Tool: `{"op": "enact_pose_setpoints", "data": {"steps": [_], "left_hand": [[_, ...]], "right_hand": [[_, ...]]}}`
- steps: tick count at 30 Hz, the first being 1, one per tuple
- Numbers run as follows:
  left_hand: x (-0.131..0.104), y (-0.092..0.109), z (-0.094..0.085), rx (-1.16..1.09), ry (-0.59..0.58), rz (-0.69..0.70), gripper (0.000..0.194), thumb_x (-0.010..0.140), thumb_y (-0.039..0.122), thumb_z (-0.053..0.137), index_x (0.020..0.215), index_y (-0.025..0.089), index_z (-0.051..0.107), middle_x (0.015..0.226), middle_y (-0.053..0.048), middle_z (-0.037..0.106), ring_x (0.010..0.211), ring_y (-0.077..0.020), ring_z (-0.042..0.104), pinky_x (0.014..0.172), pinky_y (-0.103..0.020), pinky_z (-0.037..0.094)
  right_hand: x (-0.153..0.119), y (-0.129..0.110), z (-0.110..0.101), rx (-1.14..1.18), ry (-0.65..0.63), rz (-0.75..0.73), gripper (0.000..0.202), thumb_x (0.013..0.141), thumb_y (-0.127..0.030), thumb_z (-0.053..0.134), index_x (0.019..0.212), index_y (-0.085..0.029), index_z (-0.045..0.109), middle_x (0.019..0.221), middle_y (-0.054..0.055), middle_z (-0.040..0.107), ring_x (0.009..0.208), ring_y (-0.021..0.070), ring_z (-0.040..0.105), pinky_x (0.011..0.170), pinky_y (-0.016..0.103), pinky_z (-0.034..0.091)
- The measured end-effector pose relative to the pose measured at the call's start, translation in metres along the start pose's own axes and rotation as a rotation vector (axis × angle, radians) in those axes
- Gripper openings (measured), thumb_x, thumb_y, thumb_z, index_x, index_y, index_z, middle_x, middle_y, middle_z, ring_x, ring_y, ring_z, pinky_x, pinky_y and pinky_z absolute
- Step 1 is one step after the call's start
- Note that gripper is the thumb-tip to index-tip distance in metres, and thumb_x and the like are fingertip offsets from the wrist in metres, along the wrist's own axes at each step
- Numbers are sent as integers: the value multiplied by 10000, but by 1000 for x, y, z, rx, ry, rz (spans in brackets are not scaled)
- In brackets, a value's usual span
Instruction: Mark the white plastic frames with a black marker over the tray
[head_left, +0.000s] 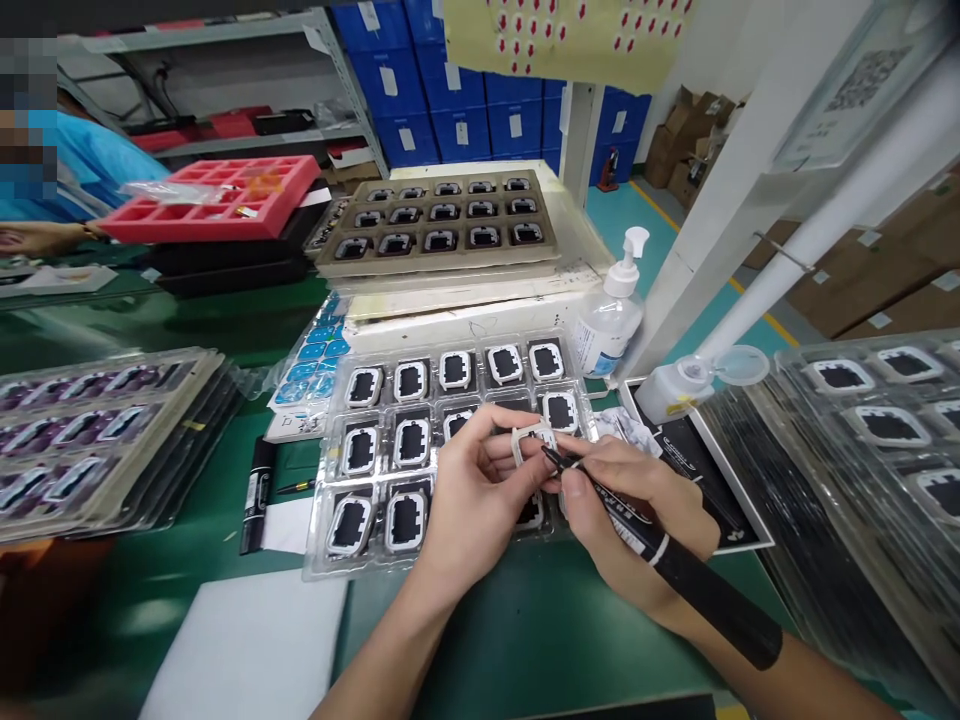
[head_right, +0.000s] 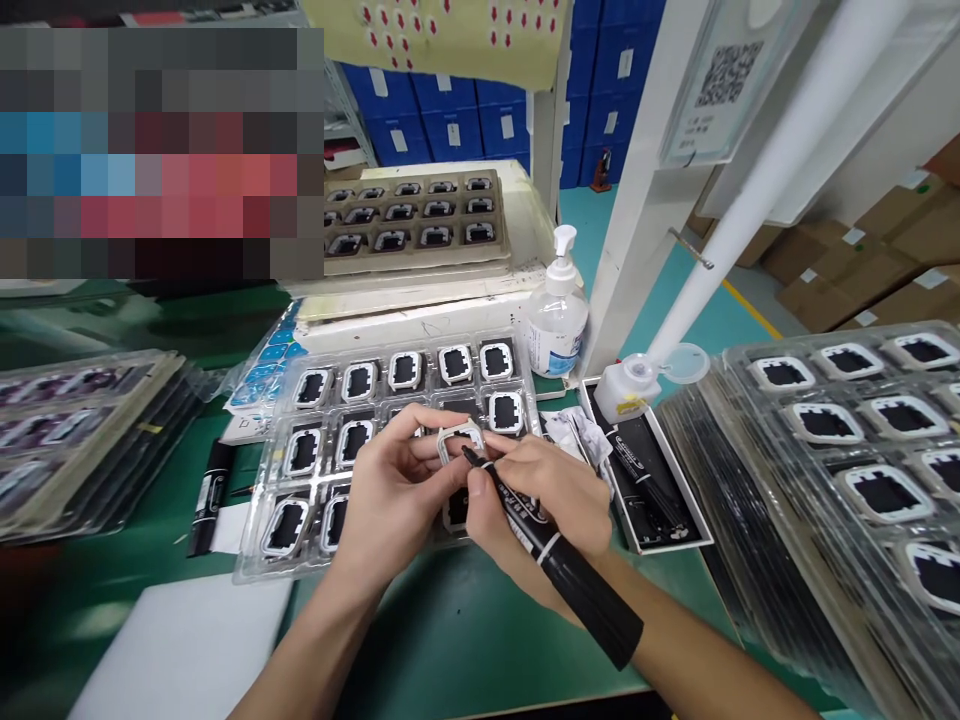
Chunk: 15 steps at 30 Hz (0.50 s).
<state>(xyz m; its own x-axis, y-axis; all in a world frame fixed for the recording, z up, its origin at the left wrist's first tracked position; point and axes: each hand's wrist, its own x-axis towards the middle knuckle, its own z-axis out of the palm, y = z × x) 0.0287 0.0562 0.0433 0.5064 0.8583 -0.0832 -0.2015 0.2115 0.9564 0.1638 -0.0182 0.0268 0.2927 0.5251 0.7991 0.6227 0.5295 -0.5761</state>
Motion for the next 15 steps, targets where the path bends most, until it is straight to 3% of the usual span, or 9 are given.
{"op": "enact_pose_setpoints", "data": {"steps": [8,15], "left_hand": [[0,7,-3,-91,-27,-66,417,732,109,968,1044,179,701,777,5,817,611,-136,776,618,-199,660],[-1,5,-2,-60,-26,-31,398,747,96,951,1038,187,696,782,14,816,616,-128,776,618,-187,651]], "right_hand": [[0,3,-8,63,-79,-28,368,883,57,736,1131,-210,682,942,64,826,1023,287,848,878,430,735],[2,2,-5,56,-25,-18,332,865,38,751,1074,-215,703,930,43,815,964,276,853,863,397,739]]}}
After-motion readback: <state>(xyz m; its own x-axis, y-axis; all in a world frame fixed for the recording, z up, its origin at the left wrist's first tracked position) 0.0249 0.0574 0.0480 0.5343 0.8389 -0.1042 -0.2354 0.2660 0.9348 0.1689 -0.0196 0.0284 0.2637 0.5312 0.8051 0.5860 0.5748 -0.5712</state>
